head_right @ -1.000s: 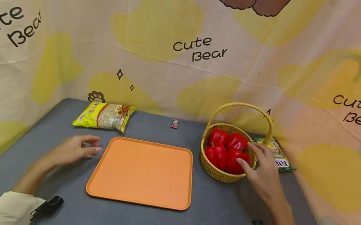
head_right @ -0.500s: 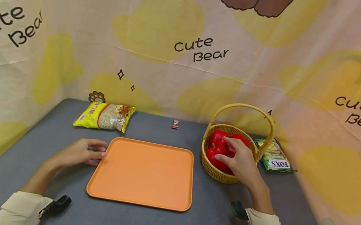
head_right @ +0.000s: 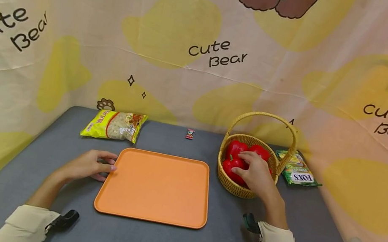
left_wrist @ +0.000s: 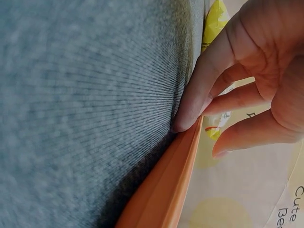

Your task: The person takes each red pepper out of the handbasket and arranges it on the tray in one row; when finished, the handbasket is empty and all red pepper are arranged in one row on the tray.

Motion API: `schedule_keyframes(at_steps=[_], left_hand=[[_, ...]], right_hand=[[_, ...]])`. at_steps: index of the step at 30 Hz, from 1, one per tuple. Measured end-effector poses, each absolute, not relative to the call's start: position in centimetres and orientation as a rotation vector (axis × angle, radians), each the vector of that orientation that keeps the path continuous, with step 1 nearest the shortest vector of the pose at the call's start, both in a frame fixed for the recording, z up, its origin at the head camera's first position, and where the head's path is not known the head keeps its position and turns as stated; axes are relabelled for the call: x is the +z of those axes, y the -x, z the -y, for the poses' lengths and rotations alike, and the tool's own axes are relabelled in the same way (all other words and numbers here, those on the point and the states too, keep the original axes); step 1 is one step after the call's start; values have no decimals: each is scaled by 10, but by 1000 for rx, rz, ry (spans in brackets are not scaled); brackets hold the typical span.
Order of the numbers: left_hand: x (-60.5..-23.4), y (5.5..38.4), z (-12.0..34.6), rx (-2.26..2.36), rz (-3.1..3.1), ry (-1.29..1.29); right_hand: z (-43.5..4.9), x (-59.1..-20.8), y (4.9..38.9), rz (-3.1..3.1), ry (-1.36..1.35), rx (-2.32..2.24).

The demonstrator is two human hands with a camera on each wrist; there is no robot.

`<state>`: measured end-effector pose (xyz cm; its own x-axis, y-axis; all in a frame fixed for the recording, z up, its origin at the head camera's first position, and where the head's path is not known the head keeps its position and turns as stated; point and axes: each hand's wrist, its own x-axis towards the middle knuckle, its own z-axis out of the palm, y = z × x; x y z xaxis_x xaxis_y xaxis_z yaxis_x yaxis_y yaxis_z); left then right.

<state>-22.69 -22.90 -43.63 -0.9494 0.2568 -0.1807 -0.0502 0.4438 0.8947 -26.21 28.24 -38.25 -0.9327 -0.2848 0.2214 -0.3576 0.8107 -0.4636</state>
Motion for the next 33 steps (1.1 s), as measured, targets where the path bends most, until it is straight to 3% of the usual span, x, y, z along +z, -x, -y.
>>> schedule_keyframes(at_steps=[33], left_hand=[[-436,229,230,1490,-2393,-174]], right_hand=[[-283,-373,249,2844,-377,859]])
